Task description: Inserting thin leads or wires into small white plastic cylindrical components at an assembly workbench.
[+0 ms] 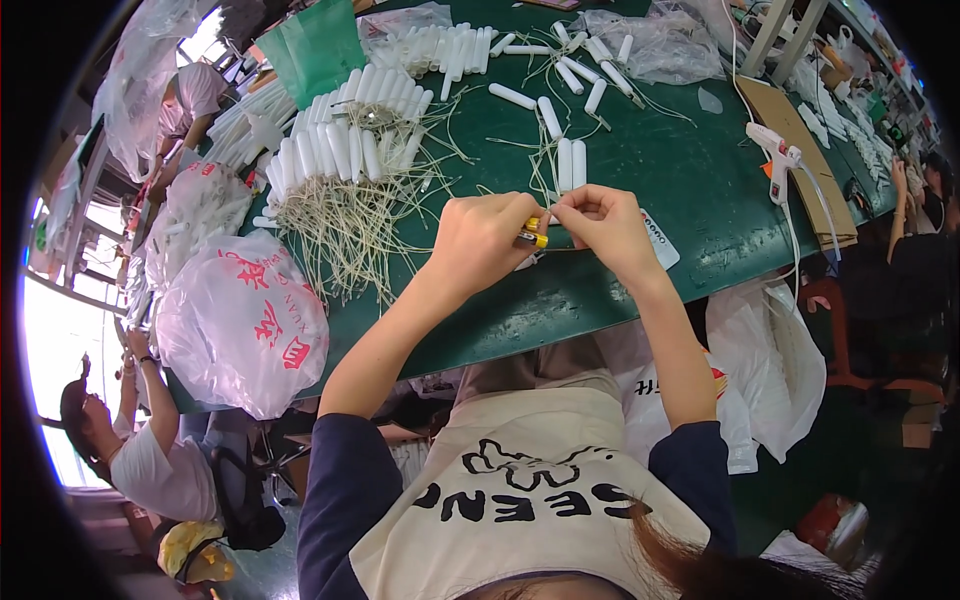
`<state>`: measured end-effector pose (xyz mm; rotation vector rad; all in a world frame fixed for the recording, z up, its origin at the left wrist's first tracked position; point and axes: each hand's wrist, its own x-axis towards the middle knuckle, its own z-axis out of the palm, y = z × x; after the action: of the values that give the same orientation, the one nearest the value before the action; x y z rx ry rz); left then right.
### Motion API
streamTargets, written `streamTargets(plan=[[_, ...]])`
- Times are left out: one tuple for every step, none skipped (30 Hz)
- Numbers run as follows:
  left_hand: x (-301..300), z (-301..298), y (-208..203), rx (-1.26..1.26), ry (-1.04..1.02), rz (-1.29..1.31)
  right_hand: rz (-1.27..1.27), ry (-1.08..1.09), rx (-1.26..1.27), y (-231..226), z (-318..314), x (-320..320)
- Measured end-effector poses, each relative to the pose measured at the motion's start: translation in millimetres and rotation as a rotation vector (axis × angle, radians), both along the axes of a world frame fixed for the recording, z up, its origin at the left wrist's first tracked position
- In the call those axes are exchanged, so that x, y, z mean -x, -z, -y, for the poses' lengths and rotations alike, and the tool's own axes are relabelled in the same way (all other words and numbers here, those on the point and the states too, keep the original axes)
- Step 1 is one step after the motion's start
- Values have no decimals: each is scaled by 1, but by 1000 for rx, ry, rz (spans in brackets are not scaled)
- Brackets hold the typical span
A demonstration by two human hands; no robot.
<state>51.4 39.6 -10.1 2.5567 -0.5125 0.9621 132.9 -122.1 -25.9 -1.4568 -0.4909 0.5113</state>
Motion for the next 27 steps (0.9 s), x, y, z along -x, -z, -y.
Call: streamTargets(plan=[[1,0,1,15,1,28,-1,0,0,0,0,0],[2,1,4,14,1,28,-21,3,-14,1,0,0],[2,3,7,131,-41,-31,-42,6,-27,1,0,0],[3,5,9,249,-83,-90,-42,5,-27,2,0,0],[4,6,9,248,-83,-90,-49,3,-38,4,0,-1],[5,7,8,327,-110,-145,-57,0,-48,5,0,-2],[6,8,7,406,-137,-201,-57,0,-48,4,-1,-1],[7,9,6,406,-139,-201,-40,0,-45,3,-1,0],[8,9,4,509,-144,-278,-24,-1,-41,2,-1,0],[8,9,3,612,-148,-354,-24,-2,-41,2,-2,1],[8,8,3,613,-149,-354,-7,-1,-43,3,-2,1],[8,6,3,651,-141,-402,11,0,-44,3,-3,1],[9,4,3,689,-134,-449,11,-1,-44,3,-4,2],[9,4,3,690,-132,-450,64,26,-9,3,-4,3],[9,5,3,690,-141,-460,117,52,26,2,-5,4],[10,5,4,691,-150,-471,117,54,27,3,-5,5],[9,4,5,691,-152,-470,230,76,48,4,-6,6],[9,4,7,596,-156,-398,342,99,69,5,-7,8],[8,3,8,501,-160,-326,342,98,68,5,-8,9],[8,3,7,502,-161,-326,497,108,77,5,-8,10],[8,4,5,483,-174,-327,651,118,86,5,-8,11],[8,4,4,464,-188,-327,650,118,86,4,-9,10],[7,3,4,464,-187,-328,720,111,103,4,-9,10],[6,2,4,477,-205,-350,789,103,120,4,-9,9],[5,1,3,490,-223,-371,788,104,121,5,-9,8],[4,-1,1,490,-222,-370,868,86,85,6,-9,6],[3,-4,-2,576,-223,-486,948,67,49,6,-8,4]])
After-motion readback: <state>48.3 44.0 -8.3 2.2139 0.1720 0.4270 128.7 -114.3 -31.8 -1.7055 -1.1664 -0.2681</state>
